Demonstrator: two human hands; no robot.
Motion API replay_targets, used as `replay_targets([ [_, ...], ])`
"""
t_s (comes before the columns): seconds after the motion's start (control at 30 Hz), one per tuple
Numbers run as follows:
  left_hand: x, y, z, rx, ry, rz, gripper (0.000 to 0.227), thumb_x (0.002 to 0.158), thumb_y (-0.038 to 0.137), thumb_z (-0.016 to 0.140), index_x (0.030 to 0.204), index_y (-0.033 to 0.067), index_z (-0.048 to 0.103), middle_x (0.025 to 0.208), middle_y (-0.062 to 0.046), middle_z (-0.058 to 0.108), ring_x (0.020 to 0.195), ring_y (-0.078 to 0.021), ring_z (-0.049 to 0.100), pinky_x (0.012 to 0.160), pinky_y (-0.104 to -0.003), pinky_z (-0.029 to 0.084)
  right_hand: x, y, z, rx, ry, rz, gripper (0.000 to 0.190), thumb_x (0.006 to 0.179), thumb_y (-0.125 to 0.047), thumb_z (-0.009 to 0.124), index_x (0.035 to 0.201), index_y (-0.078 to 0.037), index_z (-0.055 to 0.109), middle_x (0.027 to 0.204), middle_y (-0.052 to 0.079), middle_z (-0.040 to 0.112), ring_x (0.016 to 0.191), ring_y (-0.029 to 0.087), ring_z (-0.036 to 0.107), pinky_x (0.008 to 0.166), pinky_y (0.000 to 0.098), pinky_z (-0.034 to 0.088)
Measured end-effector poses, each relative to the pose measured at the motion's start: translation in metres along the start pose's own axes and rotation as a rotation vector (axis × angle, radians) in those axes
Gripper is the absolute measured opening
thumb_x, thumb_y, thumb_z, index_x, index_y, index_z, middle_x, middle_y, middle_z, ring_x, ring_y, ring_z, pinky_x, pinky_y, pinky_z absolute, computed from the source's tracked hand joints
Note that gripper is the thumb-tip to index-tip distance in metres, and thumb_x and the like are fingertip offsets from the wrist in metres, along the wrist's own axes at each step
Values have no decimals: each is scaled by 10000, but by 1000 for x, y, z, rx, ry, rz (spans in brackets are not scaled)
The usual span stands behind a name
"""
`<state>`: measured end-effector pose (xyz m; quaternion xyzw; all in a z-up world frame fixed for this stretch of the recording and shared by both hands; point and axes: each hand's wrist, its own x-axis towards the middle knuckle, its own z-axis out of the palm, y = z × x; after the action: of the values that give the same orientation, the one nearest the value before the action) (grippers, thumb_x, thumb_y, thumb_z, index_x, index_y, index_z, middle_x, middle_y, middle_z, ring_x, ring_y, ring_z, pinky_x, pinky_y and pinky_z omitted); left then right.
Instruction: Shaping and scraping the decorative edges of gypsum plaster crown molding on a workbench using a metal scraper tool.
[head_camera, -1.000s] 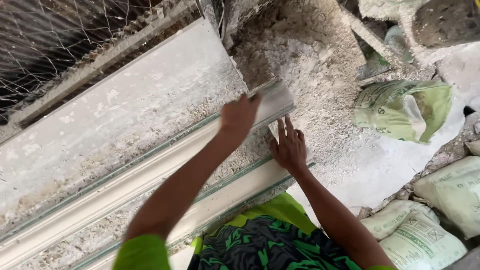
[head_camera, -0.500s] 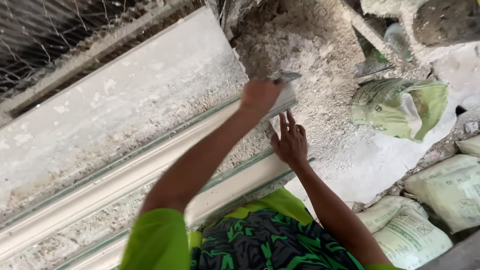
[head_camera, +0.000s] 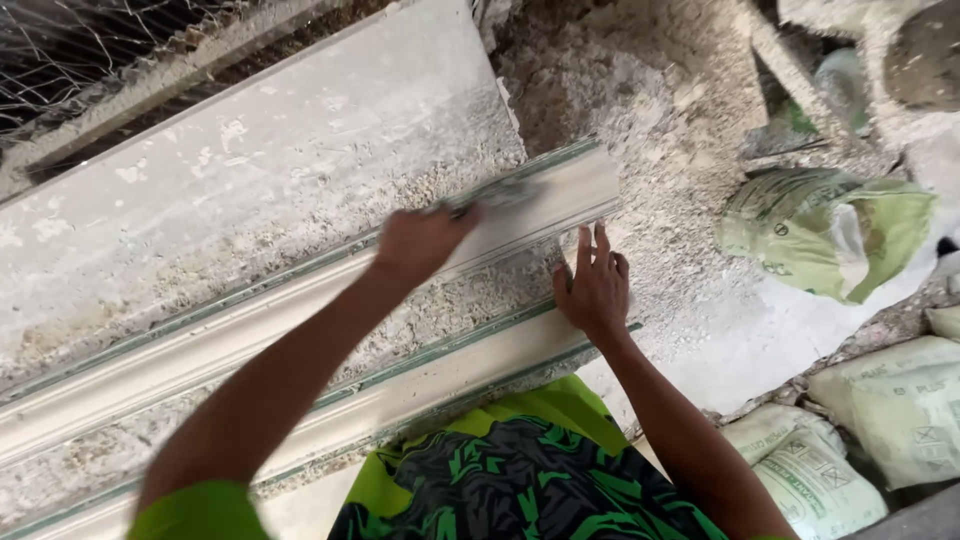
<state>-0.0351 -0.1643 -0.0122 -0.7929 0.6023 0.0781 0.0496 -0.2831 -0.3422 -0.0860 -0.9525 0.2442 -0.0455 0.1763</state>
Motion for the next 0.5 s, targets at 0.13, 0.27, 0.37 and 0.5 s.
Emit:
replay_targets([
  [0.13, 127, 65, 2, -52, -46, -15, 544, 966, 110, 582, 1485, 210, 451, 748, -66, 661, 560, -194, 648, 368, -312, 509, -3, 2, -1, 4, -5, 13, 681, 968, -314, 552, 1524, 42, 383, 1571, 328, 385, 1207, 385, 615, 1063, 515, 403],
  [0.27, 198, 72, -9, -186, -26, -53, 276, 1039, 154, 561, 1305, 162, 631, 781, -90, 690, 571, -194, 655, 442, -328, 533, 2, 8, 9, -4, 34, 0, 684, 988, -347, 520, 1546, 19, 368, 1610, 300, 361, 1253, 398, 584, 1060, 495, 401],
  [0.37, 208, 28, -4, -503, -26, -132, 248, 940, 116, 614, 1149, 180, 734, 907, -90, 734, 633, -155, 631, 525, -352, 561, -4, 7, 9, 1, 43, 1, 677, 1012, -367, 505, 1559, 5, 360, 1612, 292, 358, 1263, 390, 580, 1059, 486, 402],
  [0.5, 178, -56, 2, -1003, 30, -364, 341, 1008, 205, 630, 1342, 139, 611, 1137, -153, 735, 593, -123, 660, 504, -288, 569, -3, 3, 4, 29, 64, -11, 681, 1015, -358, 505, 1567, 12, 358, 1612, 290, 373, 1271, 367, 580, 1048, 478, 405],
])
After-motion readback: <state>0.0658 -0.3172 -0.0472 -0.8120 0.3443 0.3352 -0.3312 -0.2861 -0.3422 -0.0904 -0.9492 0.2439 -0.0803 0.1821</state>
